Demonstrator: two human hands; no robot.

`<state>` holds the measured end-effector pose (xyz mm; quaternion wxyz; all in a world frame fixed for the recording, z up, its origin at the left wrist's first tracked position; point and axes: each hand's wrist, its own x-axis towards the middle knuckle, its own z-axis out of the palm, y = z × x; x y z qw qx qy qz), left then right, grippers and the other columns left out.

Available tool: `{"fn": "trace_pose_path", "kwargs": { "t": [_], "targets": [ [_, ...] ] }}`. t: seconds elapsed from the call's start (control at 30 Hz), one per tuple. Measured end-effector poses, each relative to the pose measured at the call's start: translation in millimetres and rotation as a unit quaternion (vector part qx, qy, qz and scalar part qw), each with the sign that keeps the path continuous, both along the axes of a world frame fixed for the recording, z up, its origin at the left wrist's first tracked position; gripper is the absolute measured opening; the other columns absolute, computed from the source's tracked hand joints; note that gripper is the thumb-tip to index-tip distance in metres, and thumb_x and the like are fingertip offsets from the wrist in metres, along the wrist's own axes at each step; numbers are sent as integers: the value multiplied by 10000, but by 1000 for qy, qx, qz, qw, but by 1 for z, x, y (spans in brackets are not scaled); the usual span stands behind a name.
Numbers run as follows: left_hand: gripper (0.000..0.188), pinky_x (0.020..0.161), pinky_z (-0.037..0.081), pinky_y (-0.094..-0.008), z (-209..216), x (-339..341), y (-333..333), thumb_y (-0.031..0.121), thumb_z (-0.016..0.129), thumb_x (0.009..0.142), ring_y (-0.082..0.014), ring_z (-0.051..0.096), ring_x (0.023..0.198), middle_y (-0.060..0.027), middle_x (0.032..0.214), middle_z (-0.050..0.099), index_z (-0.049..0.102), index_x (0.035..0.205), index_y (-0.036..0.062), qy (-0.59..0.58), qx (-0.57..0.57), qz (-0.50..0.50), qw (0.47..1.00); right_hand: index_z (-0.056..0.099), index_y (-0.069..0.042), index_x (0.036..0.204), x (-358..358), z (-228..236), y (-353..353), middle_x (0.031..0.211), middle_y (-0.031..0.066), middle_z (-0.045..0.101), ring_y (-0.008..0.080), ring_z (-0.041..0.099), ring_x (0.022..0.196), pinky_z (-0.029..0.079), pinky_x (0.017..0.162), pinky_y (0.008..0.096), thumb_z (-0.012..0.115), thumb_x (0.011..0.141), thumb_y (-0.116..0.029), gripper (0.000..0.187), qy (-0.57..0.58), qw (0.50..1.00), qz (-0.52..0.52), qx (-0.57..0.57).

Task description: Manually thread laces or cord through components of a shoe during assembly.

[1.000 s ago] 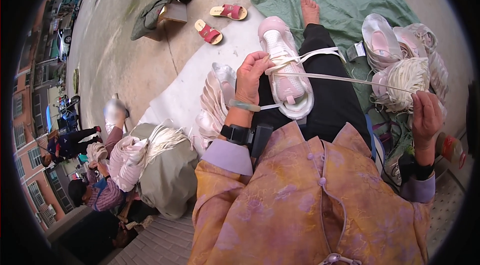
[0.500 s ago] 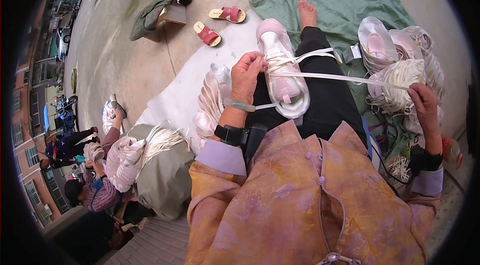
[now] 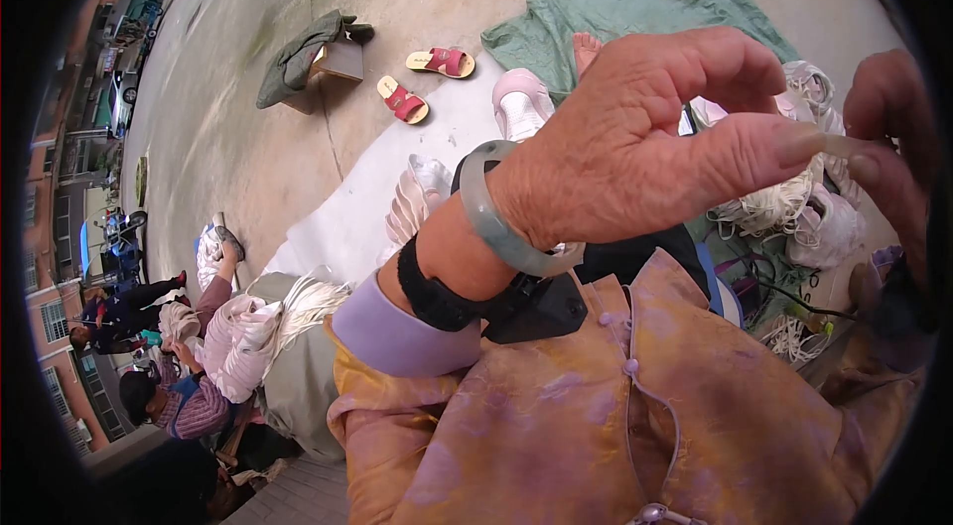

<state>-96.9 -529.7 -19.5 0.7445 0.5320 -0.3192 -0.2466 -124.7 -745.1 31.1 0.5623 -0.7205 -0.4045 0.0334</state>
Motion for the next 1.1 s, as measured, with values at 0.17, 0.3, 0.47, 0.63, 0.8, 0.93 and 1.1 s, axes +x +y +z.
{"fn": "trace_pose_path", "kwargs": {
  "t": [0.17, 0.3, 0.47, 0.63, 0.8, 0.93, 1.1],
  "targets": [
    [211, 571, 399, -156, 7, -12, 15, 205, 602, 843, -12, 499, 672, 30, 750, 570, 590, 929, 12, 193, -42, -81, 977, 491, -25, 824, -17, -4, 60, 634, 22, 464, 101, 449, 545, 329, 483, 237, 655, 704, -87, 213, -237, 903, -216, -285],
    [178, 565, 382, -147, -7, -6, 41, 174, 597, 844, 2, 481, 657, 45, 725, 563, 598, 921, 13, 162, 102, -61, 980, 506, -18, 820, -12, -20, 67, 570, 30, 455, 134, 442, 475, 324, 453, 249, 656, 692, -81, 207, -71, 963, -159, -207],
    [156, 524, 375, -154, -29, -3, 94, 155, 581, 849, -10, 460, 574, 34, 688, 551, 597, 878, 3, 165, 191, -18, 967, 498, -32, 795, 2, -69, 74, 557, 29, 430, 105, 408, 479, 306, 454, 243, 593, 762, -67, 106, 33, 981, -142, -127],
    [146, 439, 338, -161, -53, 18, 183, 143, 529, 873, -31, 404, 471, 0, 651, 523, 578, 867, 5, 132, 193, 289, 928, 496, -29, 777, -5, -143, 70, 549, -12, 425, 59, 383, 500, 310, 469, 227, 572, 809, -103, 111, 259, 950, -159, -73],
    [127, 368, 239, -162, -46, 33, 279, 119, 553, 851, -10, 312, 422, 22, 606, 466, 575, 872, -4, 93, 169, 460, 867, 532, -40, 780, -24, -187, 67, 574, -24, 474, 32, 409, 489, 323, 422, 184, 552, 836, -135, 112, 458, 870, -169, -74],
    [143, 356, 210, -163, -94, 22, 239, 115, 581, 837, 1, 303, 420, 45, 572, 432, 580, 908, -10, 110, 191, 462, 859, 538, -60, 810, -27, -225, 73, 593, -30, 490, 15, 408, 479, 313, 419, 162, 559, 837, -157, 103, 467, 863, -186, -56],
    [90, 494, 353, -202, -178, -8, 147, 122, 624, 802, -52, 444, 544, 34, 627, 522, 639, 814, 35, -58, 354, 366, 859, 545, -47, 829, -20, -253, 101, 654, 20, 504, 97, 465, 538, 373, 490, 241, 591, 779, -116, 97, 276, 919, -262, -97]
  ]
}}
